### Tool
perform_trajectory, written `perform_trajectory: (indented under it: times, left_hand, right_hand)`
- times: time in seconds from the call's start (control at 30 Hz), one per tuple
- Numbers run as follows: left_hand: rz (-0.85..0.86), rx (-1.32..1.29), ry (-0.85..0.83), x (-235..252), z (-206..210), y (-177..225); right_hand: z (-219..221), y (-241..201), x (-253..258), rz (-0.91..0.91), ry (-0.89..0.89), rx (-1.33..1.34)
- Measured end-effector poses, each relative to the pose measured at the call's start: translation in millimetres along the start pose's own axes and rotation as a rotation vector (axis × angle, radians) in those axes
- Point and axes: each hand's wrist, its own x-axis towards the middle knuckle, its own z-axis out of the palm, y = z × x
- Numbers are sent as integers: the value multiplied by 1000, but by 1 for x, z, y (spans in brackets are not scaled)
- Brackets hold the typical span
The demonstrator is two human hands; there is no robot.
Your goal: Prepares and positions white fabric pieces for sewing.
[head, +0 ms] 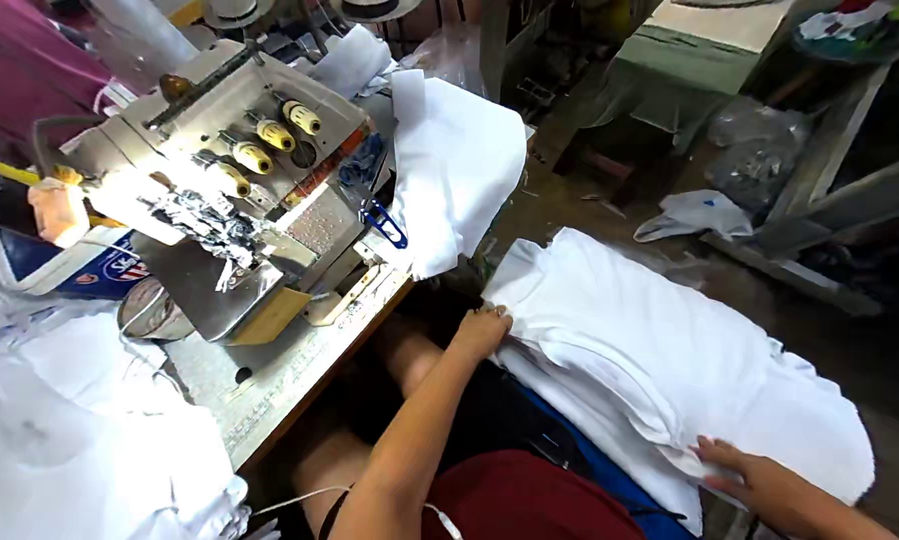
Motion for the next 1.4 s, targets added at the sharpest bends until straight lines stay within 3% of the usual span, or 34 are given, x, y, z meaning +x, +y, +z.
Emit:
perform_trajectory:
  times: [0.07, 0.1, 0.2, 0.3, 0.4, 0.53, 0.83, 0.97, 1.03, 1.13, 1.2, 1.3, 1.4]
  left_hand:
    - [-49, -19, -59, -17, -1, 0]
    - [-61, -24, -85, -27, -3, -1]
    - [-50, -80, -145, -61, -10, -7]
    - [-44, -175, -113, -97, -13, -11]
    - [-60, -285, -5, -132, -11, -17]
    - [-104, -501, 106, -173, 3, -29]
    - [-161, -754, 203, -205, 47, -47]
    - [-118, -763, 196, -203, 38, -43]
    - [-67, -798, 237, -206, 32, -43]
    - [57, -942, 323, -204, 17, -39]
    - [127, -1051, 373, -195, -2, -30]
    - [200, -1350, 412, -173, -48, -11]
    - [423, -1668, 448, -149, -90, -4]
  right_hand:
    - [-27, -33, 1, 81, -71, -181]
    - [-41, -55, -2, 36, 47, -235]
    - [-70, -136, 12, -492, 687, -219]
    - [-86, -232, 57, -1008, 997, -139]
    - [-102, -308, 108, -1255, 1049, -32]
    - [-124, -367, 150, -1280, 914, -50]
    - [-106, -384, 157, -1336, 1146, -390]
    - [-99, -389, 154, -1384, 1099, -439]
    - [-108, -385, 146, -1433, 1061, -333]
    - [-141, -377, 118, -1335, 1014, -63]
    - [-163, -377, 102, -1350, 1081, 24]
    - [-172, -378, 71, -1470, 1214, -51]
    - [-142, -368, 43, -1575, 1276, -222]
